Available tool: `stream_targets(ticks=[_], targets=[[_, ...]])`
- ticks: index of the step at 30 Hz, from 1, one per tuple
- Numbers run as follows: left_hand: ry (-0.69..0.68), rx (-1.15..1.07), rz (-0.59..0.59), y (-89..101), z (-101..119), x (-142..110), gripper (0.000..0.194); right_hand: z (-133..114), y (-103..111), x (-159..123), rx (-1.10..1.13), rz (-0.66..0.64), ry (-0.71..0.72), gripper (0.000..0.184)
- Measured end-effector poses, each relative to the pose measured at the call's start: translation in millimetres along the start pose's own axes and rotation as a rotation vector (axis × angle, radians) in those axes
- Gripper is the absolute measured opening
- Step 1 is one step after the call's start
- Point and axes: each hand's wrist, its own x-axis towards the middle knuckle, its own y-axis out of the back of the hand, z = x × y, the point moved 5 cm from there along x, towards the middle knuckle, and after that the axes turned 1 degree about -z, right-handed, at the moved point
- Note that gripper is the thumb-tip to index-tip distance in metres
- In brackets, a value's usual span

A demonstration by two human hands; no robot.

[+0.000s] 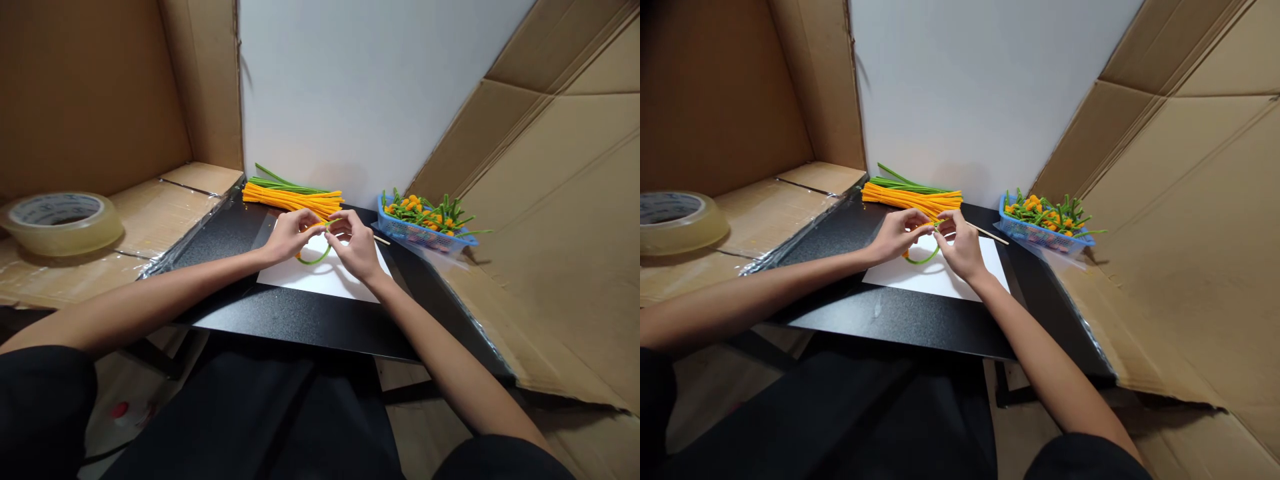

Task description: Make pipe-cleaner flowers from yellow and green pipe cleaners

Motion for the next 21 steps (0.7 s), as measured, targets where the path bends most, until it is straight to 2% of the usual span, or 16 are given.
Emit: stream_targets(ticks=[3, 7, 11, 15, 21], targets=[[-0.01, 0.012, -0.016, -2.6, 1, -2, 0.042, -1, 2, 0, -0.053, 0.025, 0.038, 0.019], [-0.086, 0.112, -0.064, -2.8, 4, -3, 0.028, -10, 6, -3, -0.263, 0.07, 0.219, 0.016], [-0.147, 0.204, -0.151, -5.0, 6, -4, 0.011, -17, 4, -6, -0.373, 0.008, 0.366, 0.019], [-0.177, 0.241, -0.176, -5.5, 9, -5, 0.01, -12, 5, -3, -0.239, -0.016, 0.272, 0.017], [-0.207, 0.266, -0.119, -0.4, 13, -6, 0.014, -6, 3, 1, -0.003, -0.021, 0.087, 0.018]])
